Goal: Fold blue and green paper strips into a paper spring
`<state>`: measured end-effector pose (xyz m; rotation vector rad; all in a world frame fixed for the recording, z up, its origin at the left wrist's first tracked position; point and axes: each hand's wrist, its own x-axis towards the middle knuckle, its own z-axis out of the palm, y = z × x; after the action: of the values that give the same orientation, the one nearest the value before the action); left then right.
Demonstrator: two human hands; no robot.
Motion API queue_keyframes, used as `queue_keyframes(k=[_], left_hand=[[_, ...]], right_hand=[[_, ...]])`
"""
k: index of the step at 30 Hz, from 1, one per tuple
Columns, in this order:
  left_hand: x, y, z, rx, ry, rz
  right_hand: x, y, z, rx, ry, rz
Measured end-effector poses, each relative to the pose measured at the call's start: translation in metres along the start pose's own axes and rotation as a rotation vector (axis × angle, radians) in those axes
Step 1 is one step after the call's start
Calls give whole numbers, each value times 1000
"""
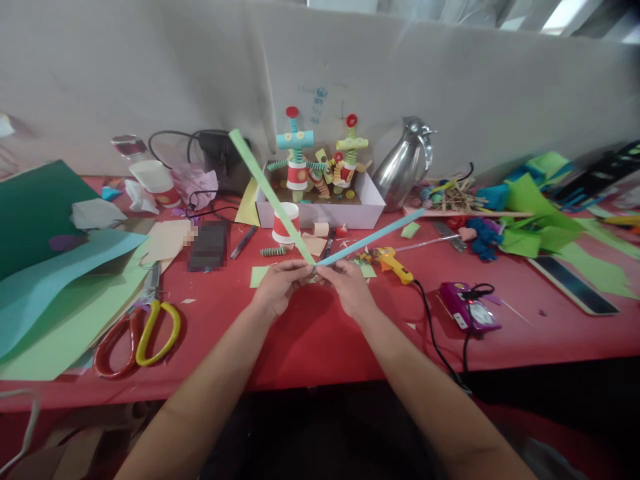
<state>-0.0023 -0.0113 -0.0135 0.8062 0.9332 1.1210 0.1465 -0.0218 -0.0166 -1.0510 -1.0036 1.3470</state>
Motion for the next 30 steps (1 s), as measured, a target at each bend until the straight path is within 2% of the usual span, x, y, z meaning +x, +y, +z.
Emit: queue_keyframes(k=[7,17,25,30], left_hand=[[-2,2,2,-23,-31,-34],[1,-5,-1,-78,41,-3],[-1,-2,2,18,-67,-9],[-1,0,2,0,-39,-23]], right_hand=[[0,-1,2,21,51,48],[-1,-4,4,106,14,146],[0,-3,3,89,113,119],[1,-3,2,114,96,154]])
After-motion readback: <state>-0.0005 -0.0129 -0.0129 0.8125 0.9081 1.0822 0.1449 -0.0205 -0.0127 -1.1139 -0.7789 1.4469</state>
